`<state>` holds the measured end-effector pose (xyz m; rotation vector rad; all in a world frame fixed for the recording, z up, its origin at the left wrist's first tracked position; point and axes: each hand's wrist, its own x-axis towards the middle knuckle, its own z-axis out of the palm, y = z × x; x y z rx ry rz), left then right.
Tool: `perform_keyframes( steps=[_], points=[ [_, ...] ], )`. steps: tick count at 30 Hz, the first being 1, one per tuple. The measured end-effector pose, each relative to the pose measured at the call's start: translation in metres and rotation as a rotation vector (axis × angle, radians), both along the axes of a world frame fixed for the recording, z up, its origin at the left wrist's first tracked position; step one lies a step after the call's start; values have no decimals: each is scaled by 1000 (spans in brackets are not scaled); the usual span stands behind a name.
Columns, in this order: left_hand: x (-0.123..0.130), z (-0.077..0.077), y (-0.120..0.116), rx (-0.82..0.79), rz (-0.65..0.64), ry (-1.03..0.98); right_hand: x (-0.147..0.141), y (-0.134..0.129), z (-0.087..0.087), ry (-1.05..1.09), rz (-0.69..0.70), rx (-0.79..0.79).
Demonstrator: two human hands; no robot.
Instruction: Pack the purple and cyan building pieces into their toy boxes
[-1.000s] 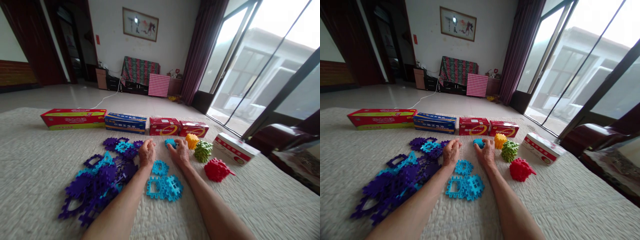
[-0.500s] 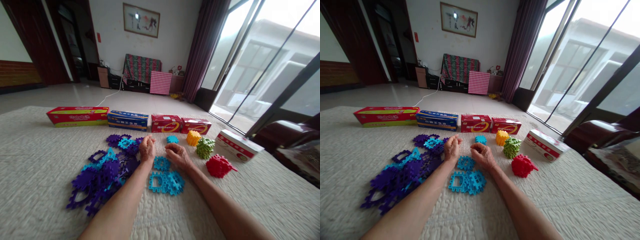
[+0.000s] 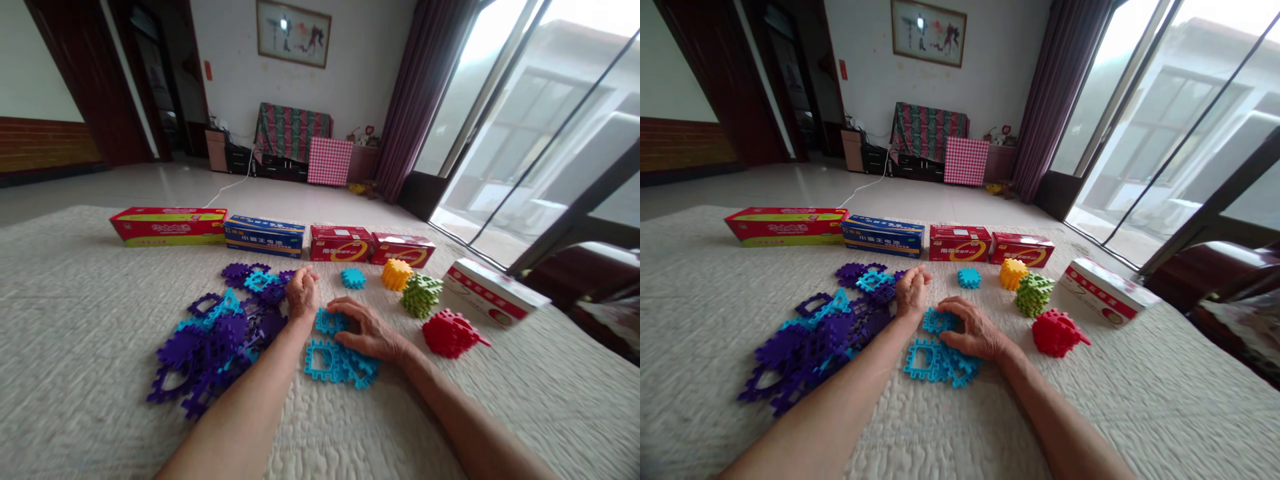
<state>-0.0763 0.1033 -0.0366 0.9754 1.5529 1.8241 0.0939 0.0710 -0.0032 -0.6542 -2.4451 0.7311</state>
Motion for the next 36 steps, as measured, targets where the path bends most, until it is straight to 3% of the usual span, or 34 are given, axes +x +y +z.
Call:
perform_keyframes(
  steps=[11,18,23,29,36],
  points=[
    [0,1,-1,2,2,-4,-3,-6,-7,73,-88,108],
    [-1,4,-3,-7,-14,16,-8,-1,-14,111,-426,49],
    [0,4,-4,-15,-9,17,-11,4,-16,205,-529,0],
    [0,2,-3,-11,-13,29,-6,9,-15,144,-645,113],
    [-1,-2,-1,-14,-17,27,4,18,-15,-67,-643,253]
  ],
)
